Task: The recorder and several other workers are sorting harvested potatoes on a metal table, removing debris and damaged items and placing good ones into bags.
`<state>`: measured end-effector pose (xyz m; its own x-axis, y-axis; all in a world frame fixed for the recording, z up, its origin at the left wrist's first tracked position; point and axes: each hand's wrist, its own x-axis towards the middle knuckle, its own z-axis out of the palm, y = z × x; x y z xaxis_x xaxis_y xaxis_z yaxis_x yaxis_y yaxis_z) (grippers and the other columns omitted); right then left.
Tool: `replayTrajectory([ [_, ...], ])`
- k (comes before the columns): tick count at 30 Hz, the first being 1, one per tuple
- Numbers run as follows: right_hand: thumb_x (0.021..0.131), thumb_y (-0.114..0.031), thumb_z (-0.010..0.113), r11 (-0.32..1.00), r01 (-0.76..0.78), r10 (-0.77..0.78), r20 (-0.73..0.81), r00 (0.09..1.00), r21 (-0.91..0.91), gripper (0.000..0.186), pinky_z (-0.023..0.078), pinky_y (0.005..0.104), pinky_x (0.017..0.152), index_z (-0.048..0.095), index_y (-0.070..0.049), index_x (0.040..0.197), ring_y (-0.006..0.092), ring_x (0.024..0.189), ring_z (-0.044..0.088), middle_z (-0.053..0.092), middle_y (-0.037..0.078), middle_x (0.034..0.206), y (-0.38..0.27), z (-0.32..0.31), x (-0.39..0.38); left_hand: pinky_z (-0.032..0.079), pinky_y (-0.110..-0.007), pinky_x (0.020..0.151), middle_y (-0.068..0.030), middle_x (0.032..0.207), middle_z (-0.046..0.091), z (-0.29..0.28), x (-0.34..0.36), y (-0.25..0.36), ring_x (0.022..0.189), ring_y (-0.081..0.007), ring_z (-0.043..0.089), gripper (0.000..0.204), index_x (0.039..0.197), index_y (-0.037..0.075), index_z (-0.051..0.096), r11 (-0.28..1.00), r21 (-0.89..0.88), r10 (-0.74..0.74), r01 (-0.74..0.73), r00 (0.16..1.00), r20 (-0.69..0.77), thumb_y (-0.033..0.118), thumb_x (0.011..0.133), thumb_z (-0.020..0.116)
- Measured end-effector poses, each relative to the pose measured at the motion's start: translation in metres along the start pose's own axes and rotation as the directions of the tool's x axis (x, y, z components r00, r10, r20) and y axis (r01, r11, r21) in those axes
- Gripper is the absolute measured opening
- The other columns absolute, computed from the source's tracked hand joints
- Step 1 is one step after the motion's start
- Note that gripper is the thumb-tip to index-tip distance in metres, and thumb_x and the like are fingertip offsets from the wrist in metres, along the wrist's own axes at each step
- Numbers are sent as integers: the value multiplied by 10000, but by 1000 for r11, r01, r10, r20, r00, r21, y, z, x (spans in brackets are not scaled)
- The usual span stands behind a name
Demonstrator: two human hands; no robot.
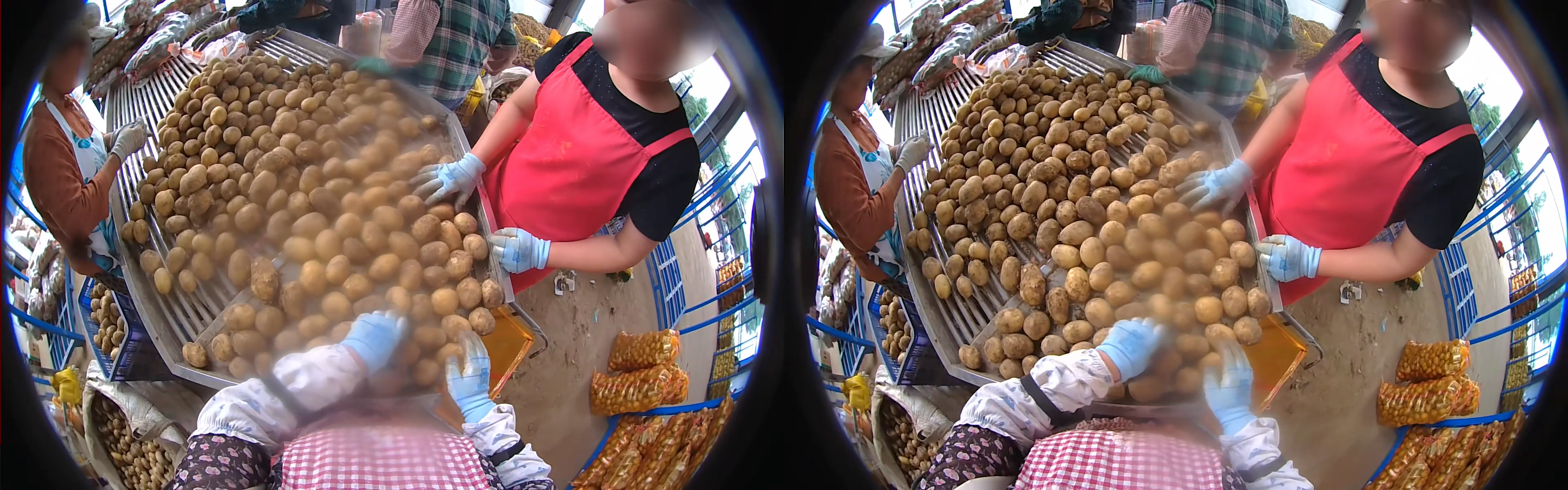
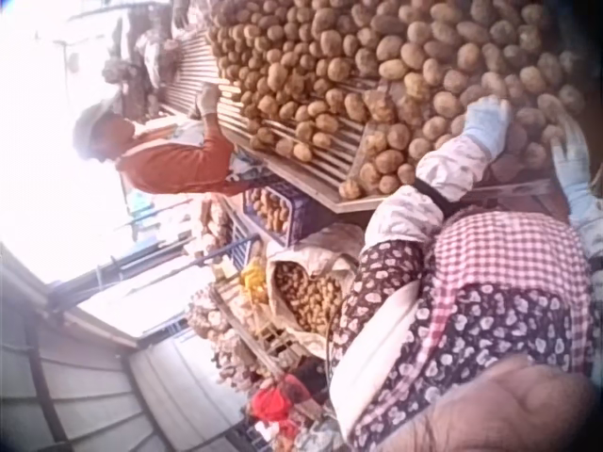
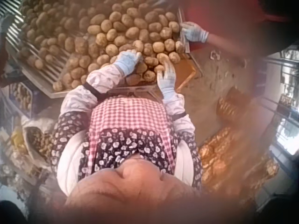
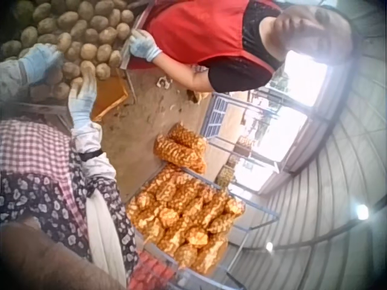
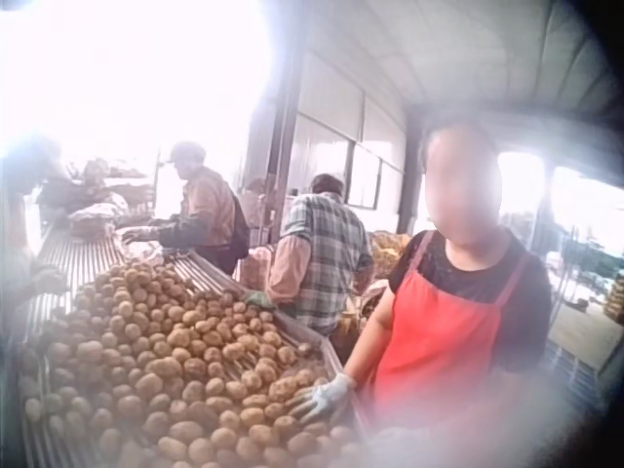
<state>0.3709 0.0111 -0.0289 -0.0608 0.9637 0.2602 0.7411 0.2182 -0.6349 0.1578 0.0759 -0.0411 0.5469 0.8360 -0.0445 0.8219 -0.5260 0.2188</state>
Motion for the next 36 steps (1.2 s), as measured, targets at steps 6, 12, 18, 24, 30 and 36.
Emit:
replayTrajectory([
  [6,826,-180,604,978,209,-208,74,975,-12,495,425,483,985,518,37,1263,432,1104,542,560,245,1218,-24,27,32,438,-359,981,-98,1259,554,-27,-31,-20,1180,-235,523,538,1382,70,422,-243,-965,-204,101,967,152,300,921,578],
  [12,868,-207,666,731,-16,-71,100,992,682,501,503,370,890,514,25,1285,303,1041,609,615,198,1144,-59,18,52,476,-383,898,-72,1234,570,-23,-52,-6,1075,-214,560,544,1319,111,481,-890,-434,-10,140,946,325,480,926,552],
  [18,857,-230,713,511,-320,-4,375,927,798,493,533,280,784,546,-30,1275,155,933,624,639,82,1084,-59,28,48,482,-313,820,-72,1219,554,-37,-57,10,1059,-180,552,641,1368,77,410,-698,-715,-107,48,980,170,513,921,557],
  [24,921,-178,627,379,-382,-157,465,871,843,416,509,243,656,532,-39,1300,105,789,601,597,75,1194,-66,27,50,473,-290,821,-80,1236,533,-51,-59,9,1064,-160,540,709,1412,52,358,-396,-912,-65,111,987,148,444,889,634],
  [30,965,-218,569,252,-535,266,474,839,806,257,520,256,651,621,-14,1112,132,645,598,664,60,872,-84,27,64,372,-326,1050,-98,1352,480,-63,-57,23,1250,-175,450,783,1418,33,349,-240,-967,-94,84,990,109,140,774,780],
  [36,940,-111,503,512,-538,398,371,839,670,183,534,354,803,626,-36,1053,240,996,632,660,101,1009,-43,48,54,381,-331,1038,-123,1342,478,-51,-63,7,1237,-197,455,673,1361,37,434,-24,-999,-250,22,968,27,196,798,766],
])
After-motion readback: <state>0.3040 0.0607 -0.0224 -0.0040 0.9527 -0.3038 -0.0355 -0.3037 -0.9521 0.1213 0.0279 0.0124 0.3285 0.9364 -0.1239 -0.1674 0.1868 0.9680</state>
